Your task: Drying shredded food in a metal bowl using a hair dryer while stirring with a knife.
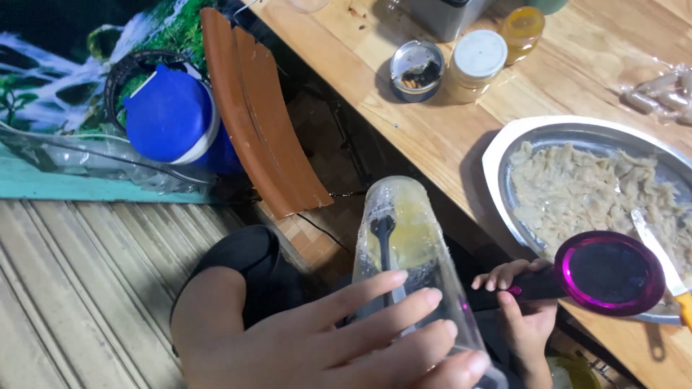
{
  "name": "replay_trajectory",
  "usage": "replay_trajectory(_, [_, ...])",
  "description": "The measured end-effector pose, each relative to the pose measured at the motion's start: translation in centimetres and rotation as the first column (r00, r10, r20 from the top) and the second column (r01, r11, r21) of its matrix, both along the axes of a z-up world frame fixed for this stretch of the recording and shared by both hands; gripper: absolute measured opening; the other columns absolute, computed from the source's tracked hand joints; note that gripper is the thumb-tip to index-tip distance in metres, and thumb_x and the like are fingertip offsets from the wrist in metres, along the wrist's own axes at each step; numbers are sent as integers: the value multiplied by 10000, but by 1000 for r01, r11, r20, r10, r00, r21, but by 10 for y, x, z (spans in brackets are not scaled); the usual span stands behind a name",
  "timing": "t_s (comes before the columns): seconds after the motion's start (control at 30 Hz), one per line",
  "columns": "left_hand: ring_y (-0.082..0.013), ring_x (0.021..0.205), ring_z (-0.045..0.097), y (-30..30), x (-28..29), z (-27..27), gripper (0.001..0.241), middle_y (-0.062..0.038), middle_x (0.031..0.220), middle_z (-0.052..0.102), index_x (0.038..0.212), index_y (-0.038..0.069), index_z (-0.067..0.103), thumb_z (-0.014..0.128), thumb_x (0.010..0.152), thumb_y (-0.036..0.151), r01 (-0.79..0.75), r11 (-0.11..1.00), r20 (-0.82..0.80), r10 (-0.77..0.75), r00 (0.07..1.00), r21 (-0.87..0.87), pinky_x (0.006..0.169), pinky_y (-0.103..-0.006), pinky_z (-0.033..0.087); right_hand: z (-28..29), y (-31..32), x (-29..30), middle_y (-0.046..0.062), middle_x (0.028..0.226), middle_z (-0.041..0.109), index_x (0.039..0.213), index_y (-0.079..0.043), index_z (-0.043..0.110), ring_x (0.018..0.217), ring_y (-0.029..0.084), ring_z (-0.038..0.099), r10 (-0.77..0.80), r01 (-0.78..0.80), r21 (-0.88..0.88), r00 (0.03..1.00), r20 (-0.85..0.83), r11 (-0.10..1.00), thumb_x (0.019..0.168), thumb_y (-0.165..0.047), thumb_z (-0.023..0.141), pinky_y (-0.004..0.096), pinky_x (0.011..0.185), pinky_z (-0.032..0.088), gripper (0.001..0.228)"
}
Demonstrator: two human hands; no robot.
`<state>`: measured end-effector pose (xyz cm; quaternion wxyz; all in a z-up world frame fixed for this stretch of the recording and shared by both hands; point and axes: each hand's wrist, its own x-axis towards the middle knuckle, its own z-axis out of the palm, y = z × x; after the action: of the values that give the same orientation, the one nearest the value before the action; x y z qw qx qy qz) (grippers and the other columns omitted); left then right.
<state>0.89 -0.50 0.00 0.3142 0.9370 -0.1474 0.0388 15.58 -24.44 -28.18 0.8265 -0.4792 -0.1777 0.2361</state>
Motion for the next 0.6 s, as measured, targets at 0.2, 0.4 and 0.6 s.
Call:
replay_trajectory(0.2, [-405, 1307, 643, -9, 5, -4, 411, -203, 1307, 639, 1411, -41, 506, 348, 1168, 251, -152, 988, 56, 150, 987, 17, 1148, -558, 476, 11, 11, -1, 107, 905, 473, 1263, -129, 377, 839, 224, 537, 22, -21, 28, 999, -32, 999, 919, -41, 669, 464, 806, 576, 459])
replay_trajectory(0.4, [-324, 1220, 756, -12, -8, -24, 357, -143, 1292, 691, 1376, 47, 619, 687, 1101, 264, -251, 955, 207, 217, 954, 157, 1085, -520, 570, 7, 12, -1, 107, 883, 487, 1276, -123, 397, 817, 227, 547, 15, -15, -8, 1000, -10, 1000, 918, -75, 687, 462, 785, 587, 463])
replay_trajectory(0.6, [-343, 1342, 698, -6, -16, -24, 457, -159, 1411, 651, 1505, 14, 477, 610, 1152, 272, -154, 979, 114, 139, 984, 134, 1160, -539, 515, 11, 16, 1, 95, 873, 483, 1245, -126, 376, 807, 213, 546, 7, -7, -15, 1000, -5, 1000, 925, -69, 670, 454, 790, 587, 438])
